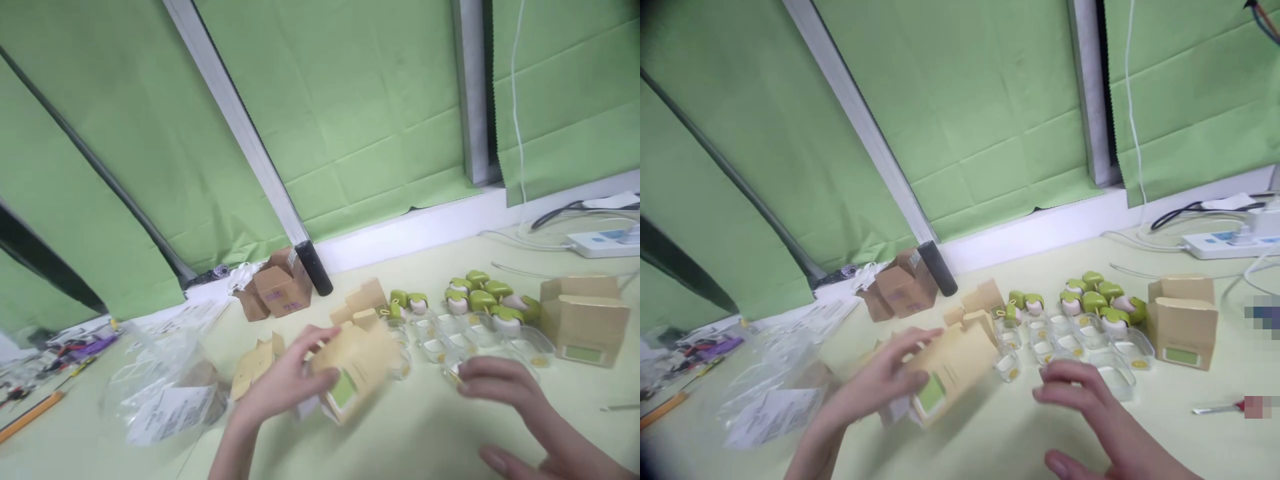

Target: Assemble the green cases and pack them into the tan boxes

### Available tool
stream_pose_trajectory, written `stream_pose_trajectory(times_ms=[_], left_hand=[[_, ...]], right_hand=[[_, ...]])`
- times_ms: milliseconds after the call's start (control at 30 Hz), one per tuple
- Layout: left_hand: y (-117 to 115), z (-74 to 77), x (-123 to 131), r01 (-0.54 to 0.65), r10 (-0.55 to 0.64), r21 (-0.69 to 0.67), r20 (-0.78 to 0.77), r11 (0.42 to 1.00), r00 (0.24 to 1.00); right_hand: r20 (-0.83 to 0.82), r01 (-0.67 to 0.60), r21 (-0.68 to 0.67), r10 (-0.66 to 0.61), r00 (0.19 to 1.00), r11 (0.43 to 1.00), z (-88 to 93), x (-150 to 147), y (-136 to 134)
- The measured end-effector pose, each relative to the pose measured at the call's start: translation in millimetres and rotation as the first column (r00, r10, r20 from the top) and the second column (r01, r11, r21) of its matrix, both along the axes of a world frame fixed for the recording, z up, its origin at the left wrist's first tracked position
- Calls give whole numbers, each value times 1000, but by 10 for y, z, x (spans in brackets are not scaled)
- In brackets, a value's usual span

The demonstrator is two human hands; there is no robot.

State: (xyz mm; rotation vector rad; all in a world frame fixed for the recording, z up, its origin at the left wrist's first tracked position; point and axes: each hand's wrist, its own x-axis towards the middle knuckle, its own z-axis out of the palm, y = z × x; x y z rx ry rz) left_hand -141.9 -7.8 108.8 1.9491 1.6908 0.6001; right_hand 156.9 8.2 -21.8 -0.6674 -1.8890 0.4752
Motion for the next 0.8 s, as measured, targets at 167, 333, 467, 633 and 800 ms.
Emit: stream_pose_trajectory(times_ms=[167,333,467,633,800], left_hand=[[65,-147,727,245,-187,-294,214,924,959],[253,-529,831,-222,121,119,555,968,823],[83,-1005,1008,-326,126,58,846,944,518],[-77,-1210,1241,-195,147,-78,917,978,372],[-21,-1159,1117,-196,212,-163,942,967,261]], right_hand=[[67,-109,-450,156,986,886,-58,8,76],[-137,-181,-653,121,983,735,-39,-158,85],[-270,-203,-675,18,963,710,39,-240,63],[-215,-206,-636,86,973,744,-58,-228,1],[133,-90,-320,139,981,943,-135,-78,46]])
